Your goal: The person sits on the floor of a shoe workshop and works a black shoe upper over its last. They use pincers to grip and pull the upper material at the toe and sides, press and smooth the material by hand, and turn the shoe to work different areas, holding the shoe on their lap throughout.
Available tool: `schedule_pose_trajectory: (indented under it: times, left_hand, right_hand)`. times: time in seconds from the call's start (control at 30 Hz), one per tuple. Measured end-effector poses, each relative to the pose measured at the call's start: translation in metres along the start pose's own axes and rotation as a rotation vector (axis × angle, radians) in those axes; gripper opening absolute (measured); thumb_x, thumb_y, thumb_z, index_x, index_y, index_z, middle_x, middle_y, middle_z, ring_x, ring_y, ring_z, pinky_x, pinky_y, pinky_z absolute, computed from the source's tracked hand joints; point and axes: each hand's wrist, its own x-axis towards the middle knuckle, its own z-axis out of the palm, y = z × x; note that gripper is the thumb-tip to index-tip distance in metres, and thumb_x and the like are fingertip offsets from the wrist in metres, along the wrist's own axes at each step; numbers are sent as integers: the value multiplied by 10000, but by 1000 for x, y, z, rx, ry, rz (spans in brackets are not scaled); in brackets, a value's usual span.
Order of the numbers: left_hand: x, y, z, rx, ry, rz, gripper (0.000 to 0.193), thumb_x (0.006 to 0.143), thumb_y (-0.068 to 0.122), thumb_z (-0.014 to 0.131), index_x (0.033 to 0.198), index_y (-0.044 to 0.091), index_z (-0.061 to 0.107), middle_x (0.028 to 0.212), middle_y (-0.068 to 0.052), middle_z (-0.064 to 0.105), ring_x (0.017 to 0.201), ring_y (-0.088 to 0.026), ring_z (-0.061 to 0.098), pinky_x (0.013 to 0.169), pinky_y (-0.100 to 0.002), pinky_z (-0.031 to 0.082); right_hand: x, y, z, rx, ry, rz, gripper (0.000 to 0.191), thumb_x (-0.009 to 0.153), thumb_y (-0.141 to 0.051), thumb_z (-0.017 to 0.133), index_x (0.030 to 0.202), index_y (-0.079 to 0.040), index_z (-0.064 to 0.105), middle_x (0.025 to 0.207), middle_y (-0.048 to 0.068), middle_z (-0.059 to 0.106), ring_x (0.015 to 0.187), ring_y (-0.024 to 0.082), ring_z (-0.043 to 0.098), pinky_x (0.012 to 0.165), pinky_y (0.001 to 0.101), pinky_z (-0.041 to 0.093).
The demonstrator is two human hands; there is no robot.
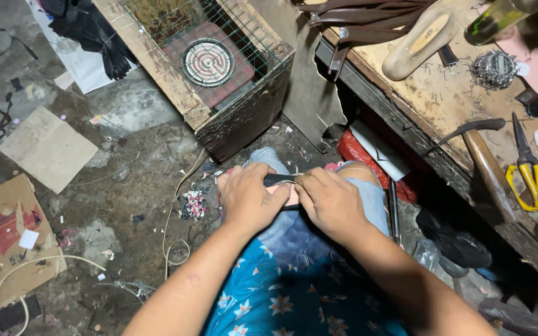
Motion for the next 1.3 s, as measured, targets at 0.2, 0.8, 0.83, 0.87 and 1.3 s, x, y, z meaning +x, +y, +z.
schedule_pose_trajectory:
  times: [0.2,0.8,0.83,0.87,1.3]
  left_hand:
    - [-8,-10,6,-81,170,22,328,795,392,736,966,113,730,975,-58,710,989,-292,618,901,-457,371]
    - [-29,-7,-33,31,-180,150,607,778,375,786,1325,152,647,1135,-111,729,906,-362,713,741,-484,558]
    - [-32,-5,-33,35,-182,133,622,780,387,787,1337,153,639,1133,-109,734,900,-359,718,744,-478,563]
    - [-35,-4,-32,35,-158,140,618,787,381,781,1336,139,632,1141,-112,731,883,-361,718,731,-472,563]
    - [-54,13,-15,235,-82,141,647,826,346,740,1399,105,559,1254,-224,666,796,-374,708,670,-454,568]
  right_hand:
    - [-64,-7,-58,-46,-327,332,456,785,-316,794,1136,-69,643,1029,143,647,995,358,643,823,442,513]
    - [-85,18,-34,993,-525,742,374,934,-251,657,1240,-40,696,1021,3,674,895,144,604,796,291,489]
    - [-81,17,-27,1064,-583,837,378,926,-243,633,1244,-43,679,938,-13,668,825,129,574,759,286,477]
    - [-79,15,-21,989,-626,834,367,937,-249,615,1235,-42,667,908,-7,644,809,122,562,750,286,478]
    - [-52,-1,-11,172,-634,495,623,944,-305,609,1470,-33,412,1278,280,622,1226,408,589,1038,437,438]
